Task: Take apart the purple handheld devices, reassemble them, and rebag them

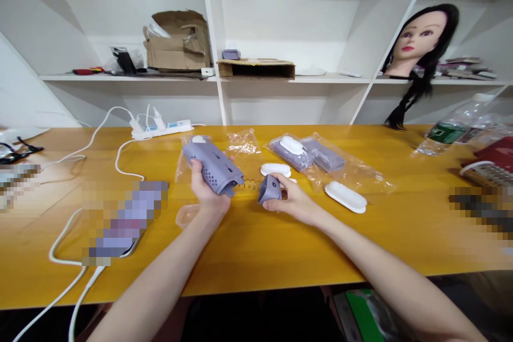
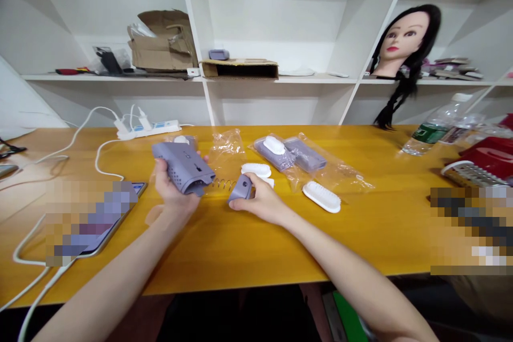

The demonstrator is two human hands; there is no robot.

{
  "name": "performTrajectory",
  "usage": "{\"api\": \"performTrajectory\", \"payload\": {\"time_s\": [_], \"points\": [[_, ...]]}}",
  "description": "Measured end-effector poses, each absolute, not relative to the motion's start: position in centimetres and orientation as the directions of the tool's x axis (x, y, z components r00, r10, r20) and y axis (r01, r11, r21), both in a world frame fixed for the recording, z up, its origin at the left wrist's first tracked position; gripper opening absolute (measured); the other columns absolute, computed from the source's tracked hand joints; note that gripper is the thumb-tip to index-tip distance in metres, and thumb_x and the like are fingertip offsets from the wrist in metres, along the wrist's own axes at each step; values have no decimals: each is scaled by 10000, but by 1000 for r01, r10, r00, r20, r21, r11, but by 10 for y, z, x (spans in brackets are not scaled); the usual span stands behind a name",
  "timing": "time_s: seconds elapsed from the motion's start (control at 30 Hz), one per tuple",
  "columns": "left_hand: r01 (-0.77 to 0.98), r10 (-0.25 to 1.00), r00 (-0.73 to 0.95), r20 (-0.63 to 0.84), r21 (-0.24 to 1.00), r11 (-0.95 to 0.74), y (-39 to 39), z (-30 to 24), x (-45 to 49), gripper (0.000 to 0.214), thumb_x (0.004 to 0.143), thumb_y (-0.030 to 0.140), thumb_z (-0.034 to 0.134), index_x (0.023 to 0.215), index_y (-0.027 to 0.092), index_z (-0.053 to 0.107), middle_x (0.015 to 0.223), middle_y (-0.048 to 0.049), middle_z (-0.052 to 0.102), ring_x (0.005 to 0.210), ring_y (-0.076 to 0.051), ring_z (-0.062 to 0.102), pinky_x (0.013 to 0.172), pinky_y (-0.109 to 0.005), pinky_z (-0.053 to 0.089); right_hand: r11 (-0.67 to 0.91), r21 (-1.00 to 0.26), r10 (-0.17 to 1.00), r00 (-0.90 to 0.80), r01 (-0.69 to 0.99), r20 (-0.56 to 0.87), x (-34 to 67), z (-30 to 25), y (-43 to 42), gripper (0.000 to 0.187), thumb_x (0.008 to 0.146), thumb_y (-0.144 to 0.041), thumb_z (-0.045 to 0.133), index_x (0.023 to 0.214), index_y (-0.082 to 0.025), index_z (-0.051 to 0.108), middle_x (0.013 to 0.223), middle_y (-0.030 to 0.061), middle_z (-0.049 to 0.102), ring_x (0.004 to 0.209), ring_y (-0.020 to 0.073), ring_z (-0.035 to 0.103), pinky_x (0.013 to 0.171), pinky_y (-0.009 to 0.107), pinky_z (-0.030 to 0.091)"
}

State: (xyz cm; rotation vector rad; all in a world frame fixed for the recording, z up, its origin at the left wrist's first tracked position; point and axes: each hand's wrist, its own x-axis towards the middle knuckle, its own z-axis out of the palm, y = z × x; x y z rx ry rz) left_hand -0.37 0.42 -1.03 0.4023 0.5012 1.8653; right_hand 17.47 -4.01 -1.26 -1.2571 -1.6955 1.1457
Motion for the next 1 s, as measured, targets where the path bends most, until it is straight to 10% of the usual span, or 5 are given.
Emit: {"api": "performTrajectory", "payload": {"time_s": [0.33,1.0], "points": [[-775,893,-449,28,485,-405,12,-6,-12,390,853,479,516,1104,213,653,952,-49,710,781,-175,669,813,-344,535,88,-944,959,-282,319,-6,172,-16,-44,654,674,-409,741,1242,-203,491,865,19,614,662,162,554,556,290,454],[-770,976,-145,160,601,-213,-12,-17,9,538,782,604,542,1128,203,638,1043,-100,709,984,-265,663,738,-334,522,144,-965,946,-317,218,69,157,-27,-48,732,623,-446,795,1230,-221,454,1129,78,605,901,220,589,774,382,492]]}}
